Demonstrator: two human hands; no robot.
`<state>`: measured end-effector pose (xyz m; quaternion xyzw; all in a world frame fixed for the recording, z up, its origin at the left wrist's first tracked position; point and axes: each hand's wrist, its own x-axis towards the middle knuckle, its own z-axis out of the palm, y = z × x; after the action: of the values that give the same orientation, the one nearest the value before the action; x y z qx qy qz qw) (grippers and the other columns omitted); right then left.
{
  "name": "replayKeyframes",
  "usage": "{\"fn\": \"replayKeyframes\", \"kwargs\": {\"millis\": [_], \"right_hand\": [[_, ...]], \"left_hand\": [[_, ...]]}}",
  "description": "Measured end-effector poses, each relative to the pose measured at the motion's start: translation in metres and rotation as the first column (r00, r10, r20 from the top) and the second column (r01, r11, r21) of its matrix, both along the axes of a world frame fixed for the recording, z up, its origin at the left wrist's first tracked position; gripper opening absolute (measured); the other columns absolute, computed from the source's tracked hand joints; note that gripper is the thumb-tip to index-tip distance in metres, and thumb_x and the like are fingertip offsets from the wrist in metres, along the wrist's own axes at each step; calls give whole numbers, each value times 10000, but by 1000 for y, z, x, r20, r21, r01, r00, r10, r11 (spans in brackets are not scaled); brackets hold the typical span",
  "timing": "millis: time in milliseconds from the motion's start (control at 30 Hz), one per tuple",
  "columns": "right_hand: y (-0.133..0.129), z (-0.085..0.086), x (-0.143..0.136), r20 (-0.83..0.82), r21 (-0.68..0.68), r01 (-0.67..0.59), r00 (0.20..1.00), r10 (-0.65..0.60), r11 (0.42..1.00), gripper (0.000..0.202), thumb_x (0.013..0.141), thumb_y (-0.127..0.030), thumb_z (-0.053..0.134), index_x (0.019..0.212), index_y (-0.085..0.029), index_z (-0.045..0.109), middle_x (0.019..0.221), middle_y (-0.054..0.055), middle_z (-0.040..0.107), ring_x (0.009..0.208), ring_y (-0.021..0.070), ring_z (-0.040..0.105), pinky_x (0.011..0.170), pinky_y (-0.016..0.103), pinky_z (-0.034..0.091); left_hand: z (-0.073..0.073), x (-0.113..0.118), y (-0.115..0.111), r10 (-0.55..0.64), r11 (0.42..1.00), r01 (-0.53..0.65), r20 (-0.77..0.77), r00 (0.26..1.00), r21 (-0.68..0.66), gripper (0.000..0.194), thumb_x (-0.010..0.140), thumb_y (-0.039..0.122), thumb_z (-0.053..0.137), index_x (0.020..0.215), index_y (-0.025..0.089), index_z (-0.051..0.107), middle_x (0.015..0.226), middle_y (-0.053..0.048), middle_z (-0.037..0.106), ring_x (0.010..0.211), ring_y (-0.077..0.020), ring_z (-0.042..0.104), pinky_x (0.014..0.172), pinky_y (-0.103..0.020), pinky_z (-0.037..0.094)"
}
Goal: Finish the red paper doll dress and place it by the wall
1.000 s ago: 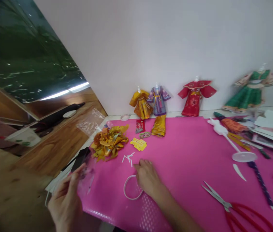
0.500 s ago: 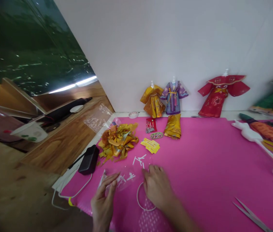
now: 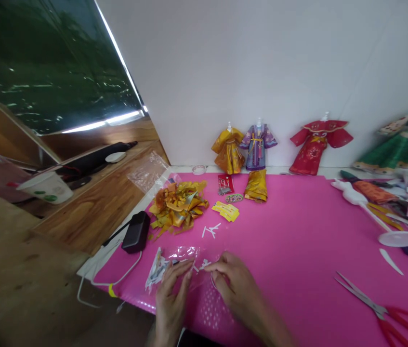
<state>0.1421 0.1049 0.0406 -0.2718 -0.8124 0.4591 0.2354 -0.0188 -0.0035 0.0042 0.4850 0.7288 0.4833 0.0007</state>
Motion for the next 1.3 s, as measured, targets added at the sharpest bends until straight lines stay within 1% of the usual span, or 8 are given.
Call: {"fn": "replayKeyframes", "kwargs": {"millis": [267,433,633,733,800,933,1133,1300], "right_hand": [[-19,0,-13,75,204,11,997,-27,979,298,903,-200,439,682,-214,638,752,36,625,763,189,565,729,323,427],[-20,-6,-23,77,162,98,991,-111,982,160,786,-178,540,646,-219,604,648,8,614,633,167,553,623,284,417],[6,-6,-15,79,90,60,995,-67,994,229,889,-308,495,899,-241,714,769,31,689,659,184,613,607,285,462],[33,-11,-8,218,294,70,966,-138,953,360,887,-196,405,1086,-209,703,866,80,670,795,233,634,738,357,494],[48,-16,-8,368,440,-2,913,-178,898,454,846,-117,396,1198,-184,674,892,105,652,845,263,628,805,409,486],[60,-24,-25,528,539,-161,829,-183,827,508,832,-86,441,1298,-174,624,960,131,659,904,274,625,870,413,469],[65,-26,-52,587,497,-203,795,-154,844,472,846,-88,442,1270,-153,641,963,157,675,923,319,639,824,429,473],[72,-25,-46,556,452,-170,822,-127,876,464,873,-98,416,1266,-187,646,949,111,671,895,252,647,859,374,468]], "left_hand": [[-1,8,-12,-83,996,86,-92,992,35,174,881,208,592,969,270,728,970,-39,777,917,-213,720,1078,-501,421],[2,11,-14,-72,996,78,-117,991,42,162,876,215,615,982,285,716,964,-23,774,906,-208,721,1076,-499,428],[2,4,-10,0,999,5,-93,996,44,154,892,236,602,982,282,719,962,-28,773,897,-204,721,1090,-503,418],[-3,-1,-8,22,999,-19,-99,995,27,157,888,235,605,977,291,722,961,-23,775,907,-211,723,1094,-528,404],[-6,-4,-7,18,1000,-17,-113,993,13,153,879,231,615,968,294,723,961,-19,777,904,-214,725,1086,-534,410],[-9,-5,-4,12,1000,-15,-122,992,-23,160,879,230,615,975,302,720,971,-16,776,914,-218,723,1082,-545,406],[-10,0,-1,42,999,-42,-58,997,3,137,891,268,610,963,310,720,950,-7,775,902,-216,718,1108,-569,347],[-7,0,0,69,998,-69,-12,998,-2,134,907,299,588,947,318,715,944,0,772,906,-228,713,1094,-626,331]]}}
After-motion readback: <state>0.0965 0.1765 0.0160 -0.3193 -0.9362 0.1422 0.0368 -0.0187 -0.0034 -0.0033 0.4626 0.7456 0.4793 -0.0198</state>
